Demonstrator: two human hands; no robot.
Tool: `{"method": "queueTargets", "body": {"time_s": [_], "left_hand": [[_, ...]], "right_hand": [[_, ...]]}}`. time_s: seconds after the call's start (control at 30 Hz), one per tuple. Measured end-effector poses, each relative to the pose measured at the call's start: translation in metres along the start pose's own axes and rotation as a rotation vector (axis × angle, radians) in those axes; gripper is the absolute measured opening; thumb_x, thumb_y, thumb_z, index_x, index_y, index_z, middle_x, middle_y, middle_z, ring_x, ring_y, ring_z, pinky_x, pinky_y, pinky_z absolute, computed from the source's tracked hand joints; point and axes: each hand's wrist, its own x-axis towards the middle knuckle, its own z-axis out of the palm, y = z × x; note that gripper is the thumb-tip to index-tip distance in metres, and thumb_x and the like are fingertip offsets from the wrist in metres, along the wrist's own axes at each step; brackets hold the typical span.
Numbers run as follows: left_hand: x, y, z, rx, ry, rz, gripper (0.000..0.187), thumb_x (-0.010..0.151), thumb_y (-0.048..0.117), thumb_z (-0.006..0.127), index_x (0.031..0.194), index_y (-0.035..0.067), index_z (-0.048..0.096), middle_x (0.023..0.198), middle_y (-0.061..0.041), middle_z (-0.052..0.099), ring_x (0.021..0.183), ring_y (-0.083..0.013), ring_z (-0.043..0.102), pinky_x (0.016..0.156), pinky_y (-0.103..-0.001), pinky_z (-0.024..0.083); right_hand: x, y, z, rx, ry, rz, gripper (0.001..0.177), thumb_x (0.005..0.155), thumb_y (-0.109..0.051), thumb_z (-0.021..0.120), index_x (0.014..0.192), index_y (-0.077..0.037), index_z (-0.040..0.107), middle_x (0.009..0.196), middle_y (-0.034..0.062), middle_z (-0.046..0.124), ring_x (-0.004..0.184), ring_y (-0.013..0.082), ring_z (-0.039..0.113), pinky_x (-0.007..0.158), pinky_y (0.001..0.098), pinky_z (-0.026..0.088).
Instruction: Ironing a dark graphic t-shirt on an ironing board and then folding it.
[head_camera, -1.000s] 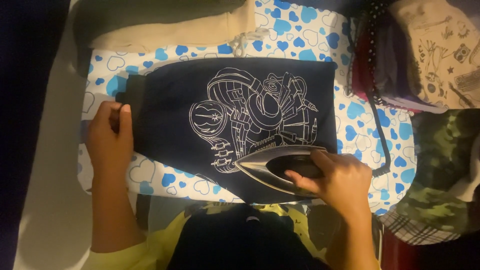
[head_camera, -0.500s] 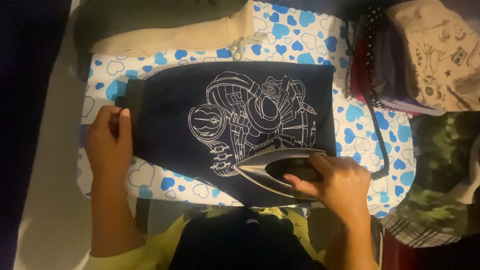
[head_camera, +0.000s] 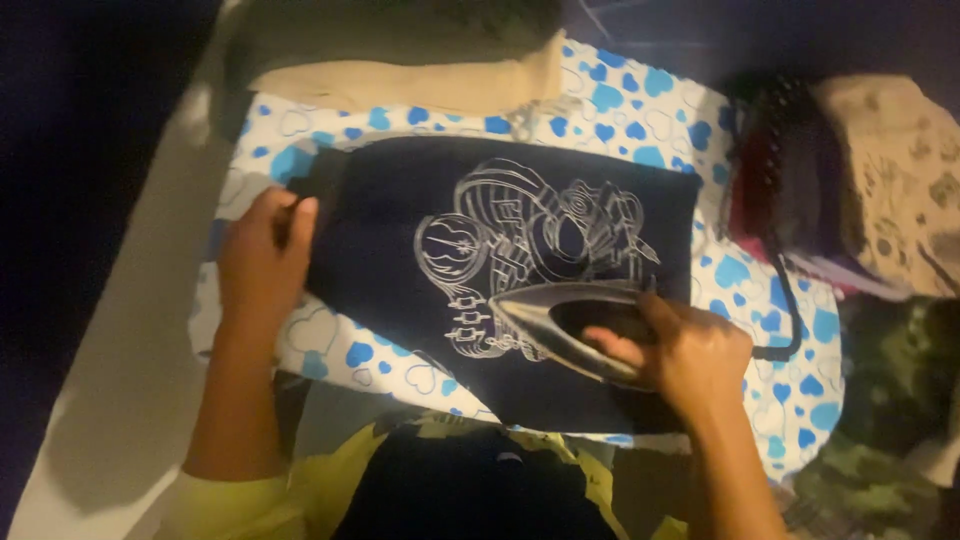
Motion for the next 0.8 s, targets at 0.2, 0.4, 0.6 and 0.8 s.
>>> {"method": "queueTargets", "body": {"time_s": [0.2,0.4,0.6,0.8], "left_hand": [[0.021,0.015,-0.004,0.012,-0.036,0.026,0.049,0.110,0.051,0.058,0.101,0.004,0.069,0.086,-0.020,0.070,0.087,-0.0436,0.071,0.080,-0.055,0.054],[0.059,-0.006,0.036,0.248,0.203,0.242,0.036,0.098,0.050,0.072,0.097,0.015,0.065,0.079,-0.003,0.067,0.079,-0.0246,0.073,0.070,-0.039,0.058],[0.072,0.001,0.046,0.188,0.120,0.005,0.030,0.089,0.039,0.075,0.096,0.012,0.063,0.098,-0.008,0.057,0.100,-0.0354,0.064,0.085,-0.050,0.052],[0.063,0.006,0.051,0.103,0.356,0.108,0.024,0.091,0.033,0.071,0.098,0.014,0.059,0.080,-0.011,0.067,0.075,-0.0359,0.072,0.070,-0.048,0.057]], "right_hand": [[0.061,0.006,0.022,-0.052,0.138,-0.093,0.056,0.083,-0.074,0.072,0.084,-0.018,0.073,0.063,0.0091,0.069,0.061,0.0287,0.072,0.061,0.0398,0.056],[0.113,-0.004,0.041,-0.092,0.219,-0.149,0.060,0.085,-0.080,0.068,0.082,-0.020,0.072,0.062,0.0056,0.068,0.063,0.0276,0.073,0.058,0.0374,0.054],[0.148,-0.028,0.049,-0.036,0.186,-0.142,0.062,0.087,-0.083,0.064,0.088,-0.022,0.075,0.063,0.0067,0.070,0.065,0.0317,0.074,0.058,0.0410,0.055],[0.172,-0.053,0.019,0.042,-0.213,-0.044,0.069,0.092,-0.082,0.052,0.107,-0.020,0.078,0.080,0.0140,0.077,0.082,0.0370,0.077,0.067,0.0443,0.058]]}}
